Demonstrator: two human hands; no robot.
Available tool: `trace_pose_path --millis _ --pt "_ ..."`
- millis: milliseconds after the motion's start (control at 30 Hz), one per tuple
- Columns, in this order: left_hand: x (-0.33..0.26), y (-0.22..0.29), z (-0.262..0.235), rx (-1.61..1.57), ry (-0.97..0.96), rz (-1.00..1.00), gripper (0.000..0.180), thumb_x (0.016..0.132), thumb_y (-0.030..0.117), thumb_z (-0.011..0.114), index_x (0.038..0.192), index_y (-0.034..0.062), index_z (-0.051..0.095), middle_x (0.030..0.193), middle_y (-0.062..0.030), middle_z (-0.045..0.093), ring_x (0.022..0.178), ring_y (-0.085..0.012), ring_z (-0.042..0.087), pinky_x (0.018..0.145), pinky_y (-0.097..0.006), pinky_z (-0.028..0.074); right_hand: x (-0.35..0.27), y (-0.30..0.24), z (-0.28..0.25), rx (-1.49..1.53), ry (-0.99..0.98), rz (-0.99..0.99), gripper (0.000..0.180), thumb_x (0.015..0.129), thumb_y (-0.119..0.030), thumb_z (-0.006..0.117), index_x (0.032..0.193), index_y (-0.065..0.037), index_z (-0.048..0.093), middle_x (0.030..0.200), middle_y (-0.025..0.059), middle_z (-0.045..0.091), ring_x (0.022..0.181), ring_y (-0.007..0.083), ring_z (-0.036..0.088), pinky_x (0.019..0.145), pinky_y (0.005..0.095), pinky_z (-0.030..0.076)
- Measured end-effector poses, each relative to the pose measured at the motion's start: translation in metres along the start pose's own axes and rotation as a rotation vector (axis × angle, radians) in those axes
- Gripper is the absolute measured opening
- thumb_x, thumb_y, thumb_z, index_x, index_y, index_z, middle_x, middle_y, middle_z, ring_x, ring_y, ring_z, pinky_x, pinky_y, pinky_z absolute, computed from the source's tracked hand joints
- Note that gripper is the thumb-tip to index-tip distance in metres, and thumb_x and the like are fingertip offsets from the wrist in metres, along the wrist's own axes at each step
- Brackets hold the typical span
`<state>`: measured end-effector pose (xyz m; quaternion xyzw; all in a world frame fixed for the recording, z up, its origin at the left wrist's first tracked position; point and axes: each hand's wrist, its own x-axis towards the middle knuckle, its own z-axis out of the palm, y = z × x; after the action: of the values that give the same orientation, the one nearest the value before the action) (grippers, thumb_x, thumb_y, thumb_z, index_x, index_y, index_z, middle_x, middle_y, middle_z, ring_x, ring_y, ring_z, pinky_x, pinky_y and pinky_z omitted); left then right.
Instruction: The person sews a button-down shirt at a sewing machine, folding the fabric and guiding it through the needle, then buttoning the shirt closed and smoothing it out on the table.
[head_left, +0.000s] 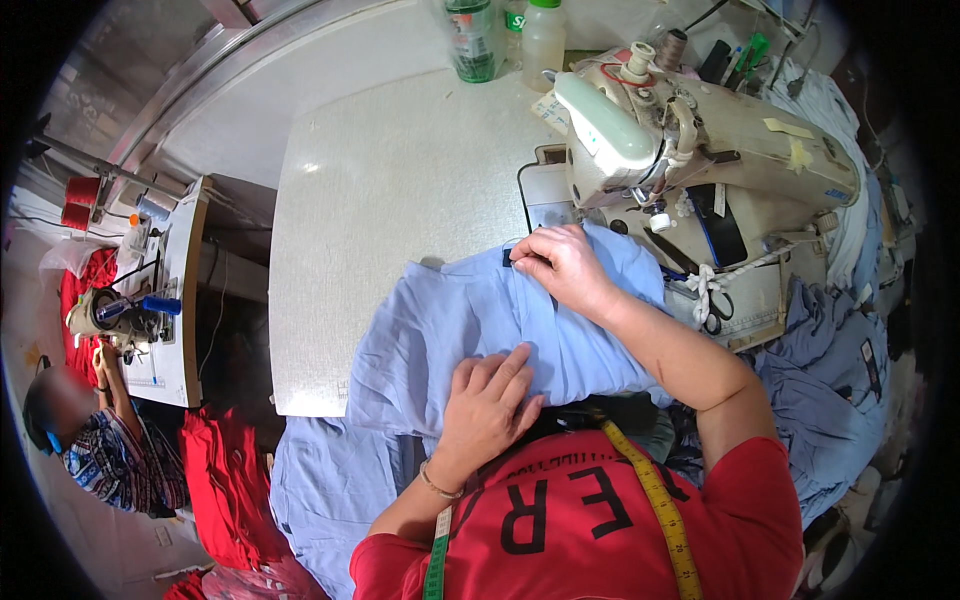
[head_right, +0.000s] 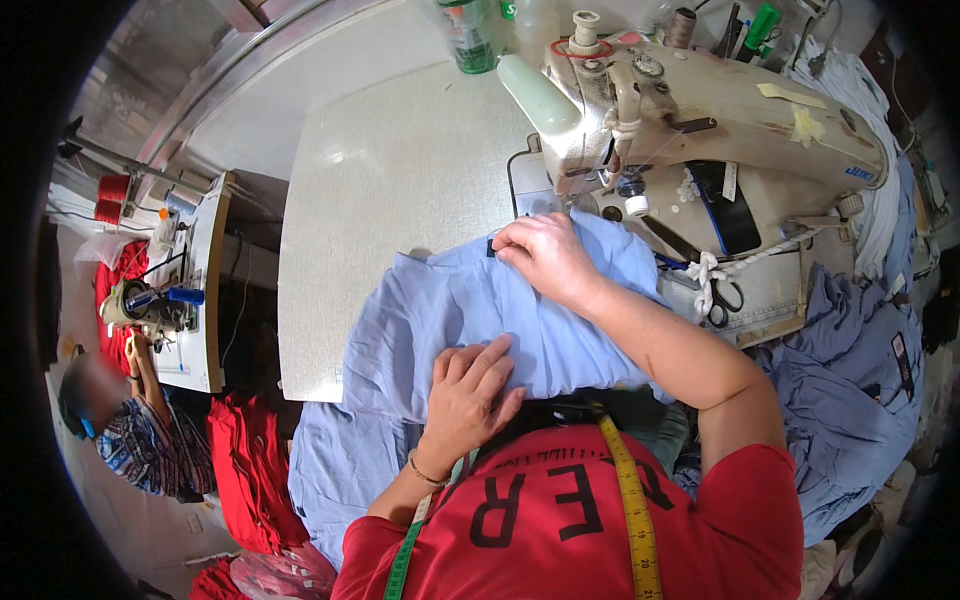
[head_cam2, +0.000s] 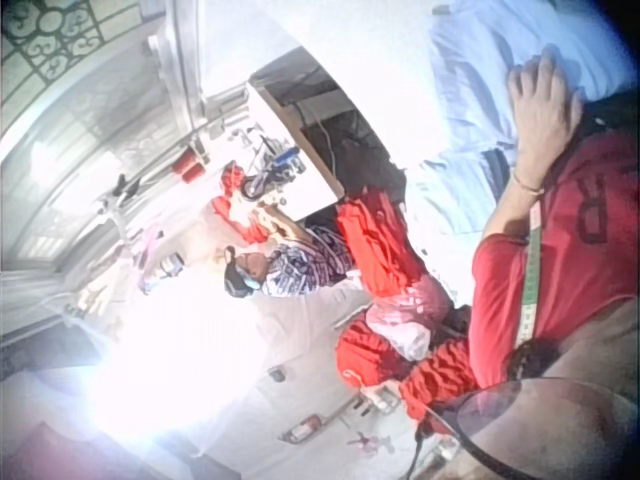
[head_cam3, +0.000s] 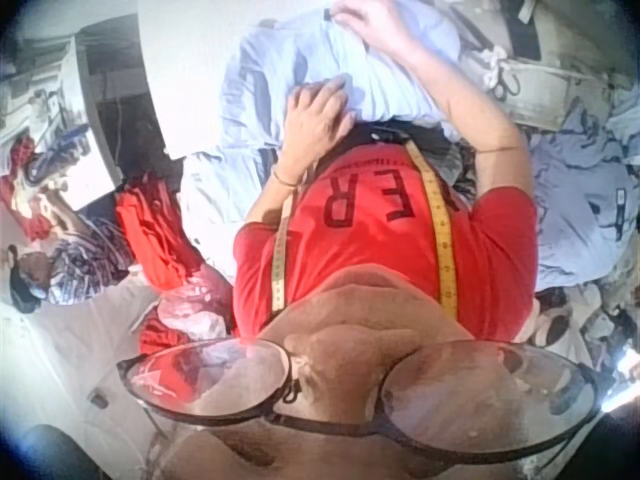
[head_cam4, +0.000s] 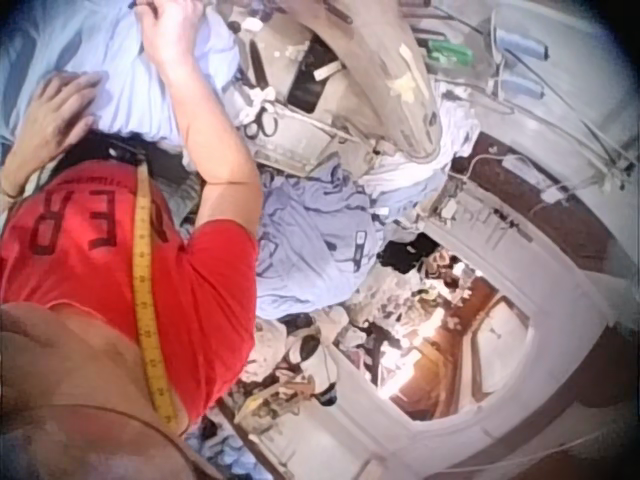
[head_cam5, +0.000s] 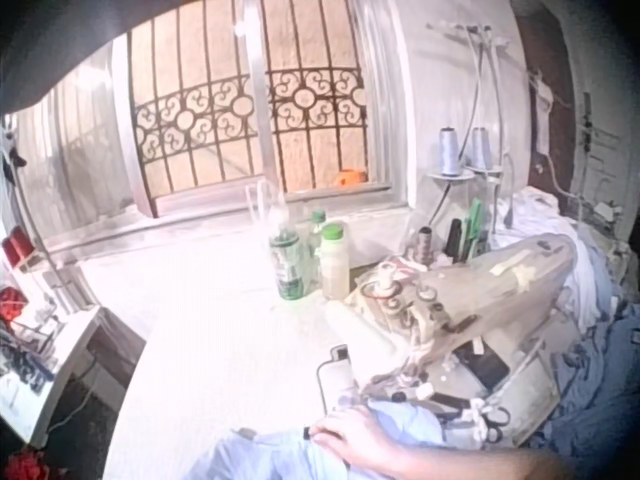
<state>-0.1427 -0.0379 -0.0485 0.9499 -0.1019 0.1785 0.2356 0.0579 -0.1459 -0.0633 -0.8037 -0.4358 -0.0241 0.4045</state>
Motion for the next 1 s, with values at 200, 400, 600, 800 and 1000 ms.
trace_pose_path --millis 200,400,600,800,1000 --pt "0.0 -0.001 -0.001 -0.018 0.001 -0.002 0.033 0.075 0.021 0.07 0.101 0.0043 0.059 0.122 -0.0084 0.058 0.102 -0.0257 0.054 0.091 -0.041 0.039 0.007 -0.01 0.0 -0.013 0.04 -0.082 0.006 0.081 -0.014 0.065 0.083 -0.009 0.064 0.082 0.0045 0.065 0.083 0.0225 0.06 0.079 0.0365 0.038" --pt "-0.001 -0.001 0.0 -0.032 0.002 0.002 0.034 0.075 0.021 0.07 0.103 0.0043 0.059 0.123 -0.0089 0.057 0.102 -0.0257 0.054 0.091 -0.042 0.039 0.008 -0.005 0.009 -0.008 -0.018 -0.011 0.006 0.08 -0.013 0.066 0.082 -0.008 0.063 0.081 0.0043 0.065 0.081 0.0218 0.061 0.08 0.0361 0.038" --pt "-0.003 -0.001 0.0 -0.038 0.003 -0.006 0.036 0.075 0.021 0.07 0.104 0.004 0.058 0.124 -0.0092 0.057 0.102 -0.0258 0.054 0.091 -0.042 0.039 0.01 -0.008 0.006 0.033 -0.054 0.051 0.007 0.078 -0.013 0.067 0.082 -0.008 0.062 0.079 0.0031 0.064 0.079 0.0211 0.061 0.08 0.0358 0.039" --pt "0.0 -0.003 -0.004 -0.093 -0.032 -0.049 0.038 0.076 0.023 0.071 0.107 0.0042 0.058 0.123 -0.0107 0.056 0.103 -0.0277 0.053 0.092 -0.042 0.039 0.009 -0.007 0.006 0.018 -0.04 0.016 0.007 0.078 -0.013 0.066 0.083 -0.009 0.062 0.08 0.0033 0.063 0.08 0.0213 0.061 0.08 0.0363 0.038" --pt "0.029 -0.009 -0.012 0.047 0.032 -0.088 0.042 0.078 0.027 0.07 0.109 0.003 0.056 0.121 -0.0128 0.054 0.107 -0.0317 0.05 0.094 -0.044 0.037 0.008 -0.008 0.005 -0.017 -0.053 0.009 0.007 0.079 -0.013 0.065 0.084 -0.01 0.063 0.082 0.003 0.063 0.082 0.022 0.06 0.08 0.0372 0.038"
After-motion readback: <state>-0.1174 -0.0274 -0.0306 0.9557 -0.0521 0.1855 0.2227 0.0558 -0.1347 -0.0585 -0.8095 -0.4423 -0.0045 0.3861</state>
